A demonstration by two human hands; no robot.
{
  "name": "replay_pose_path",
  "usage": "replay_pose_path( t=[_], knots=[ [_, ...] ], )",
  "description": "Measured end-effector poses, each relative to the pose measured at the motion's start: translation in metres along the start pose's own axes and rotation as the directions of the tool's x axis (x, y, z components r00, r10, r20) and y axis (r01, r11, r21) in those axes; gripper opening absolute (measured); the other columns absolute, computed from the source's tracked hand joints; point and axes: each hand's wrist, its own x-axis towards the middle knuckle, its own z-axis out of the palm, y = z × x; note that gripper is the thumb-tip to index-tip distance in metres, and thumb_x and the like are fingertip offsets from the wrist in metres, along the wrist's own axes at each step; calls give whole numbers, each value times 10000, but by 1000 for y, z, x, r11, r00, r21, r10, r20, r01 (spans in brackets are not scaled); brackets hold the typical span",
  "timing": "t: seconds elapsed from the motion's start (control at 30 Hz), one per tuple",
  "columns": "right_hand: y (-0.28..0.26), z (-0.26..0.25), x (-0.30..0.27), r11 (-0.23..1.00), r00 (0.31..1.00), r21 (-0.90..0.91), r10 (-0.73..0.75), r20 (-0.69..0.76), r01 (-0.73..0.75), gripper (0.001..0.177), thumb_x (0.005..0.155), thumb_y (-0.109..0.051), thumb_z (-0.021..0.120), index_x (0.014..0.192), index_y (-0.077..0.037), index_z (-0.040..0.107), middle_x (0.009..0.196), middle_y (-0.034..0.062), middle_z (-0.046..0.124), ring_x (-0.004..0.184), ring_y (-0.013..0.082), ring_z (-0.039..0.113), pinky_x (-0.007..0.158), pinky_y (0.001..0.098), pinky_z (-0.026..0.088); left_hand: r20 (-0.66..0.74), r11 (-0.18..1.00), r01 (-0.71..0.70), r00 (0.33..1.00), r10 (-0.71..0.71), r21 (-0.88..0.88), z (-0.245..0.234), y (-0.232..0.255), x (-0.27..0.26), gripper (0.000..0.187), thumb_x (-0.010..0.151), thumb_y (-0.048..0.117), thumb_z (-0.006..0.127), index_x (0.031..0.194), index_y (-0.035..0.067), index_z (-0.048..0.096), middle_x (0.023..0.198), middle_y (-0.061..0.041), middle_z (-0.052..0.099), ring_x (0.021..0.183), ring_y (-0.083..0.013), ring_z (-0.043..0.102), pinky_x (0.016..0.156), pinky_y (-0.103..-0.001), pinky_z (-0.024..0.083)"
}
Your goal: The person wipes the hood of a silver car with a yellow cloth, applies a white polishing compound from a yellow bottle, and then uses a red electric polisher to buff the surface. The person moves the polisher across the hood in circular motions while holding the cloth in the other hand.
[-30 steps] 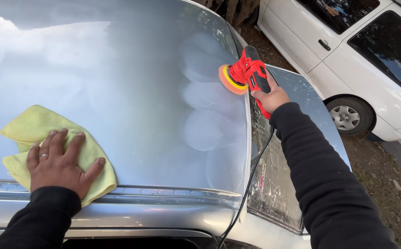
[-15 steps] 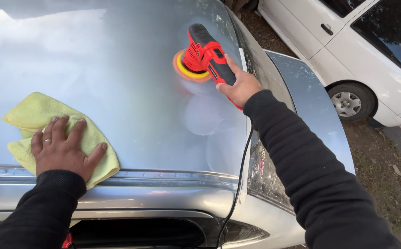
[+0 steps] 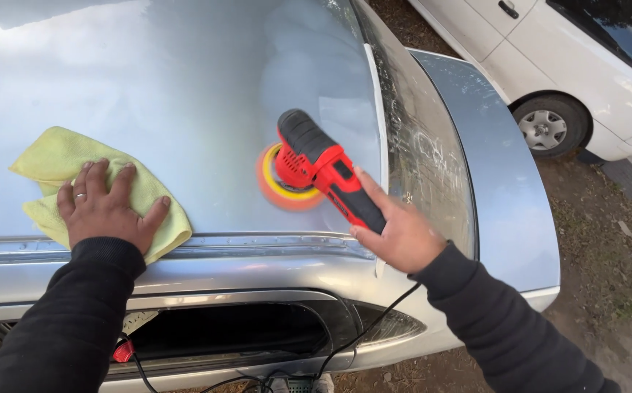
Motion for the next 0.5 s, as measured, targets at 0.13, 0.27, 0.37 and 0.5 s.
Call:
replay_pose_path(
  t=[0.13, 0.27, 0.37, 0.5],
  knots=[
    [-9, 10, -42, 998, 998, -3, 59, 34, -58, 968, 814, -320, 752, 1614, -282, 208, 1036, 204, 698, 909, 347, 712, 858, 415, 544, -22, 998, -29, 999, 31, 60, 13, -6, 2, 786, 896, 684, 565, 1486, 165, 570, 1590, -180, 414, 1543, -310, 275, 1249, -535, 95],
    [14, 18, -65, 999, 999, 44, 21, -41, -19, 942, 814, -310, 752, 1607, -270, 245, 1084, 195, 700, 933, 365, 698, 857, 421, 545, -4, 999, -5, 1000, 5, 45, 9, -9, -1, 795, 864, 688, 571, 1471, 174, 574, 1599, -174, 408, 1565, -302, 252, 1264, -533, 71],
    [31, 15, -70, 992, 994, 115, 63, -86, -53, 941, 811, -302, 740, 1611, -276, 246, 1098, 210, 700, 988, 359, 719, 887, 410, 550, -56, 983, -65, 997, 57, -172, 3, -11, 0, 836, 883, 701, 557, 1485, 122, 544, 1620, -213, 388, 1599, -338, 222, 1305, -557, 40],
    [52, 19, -71, 984, 986, 170, 78, -149, -52, 952, 822, -306, 742, 1614, -253, 217, 1159, 223, 689, 1030, 377, 703, 900, 408, 532, -134, 976, -202, 973, 190, -84, -44, 40, 1, 865, 897, 723, 569, 1457, 64, 562, 1573, -293, 380, 1552, -443, 223, 1219, -612, 29]
  ],
)
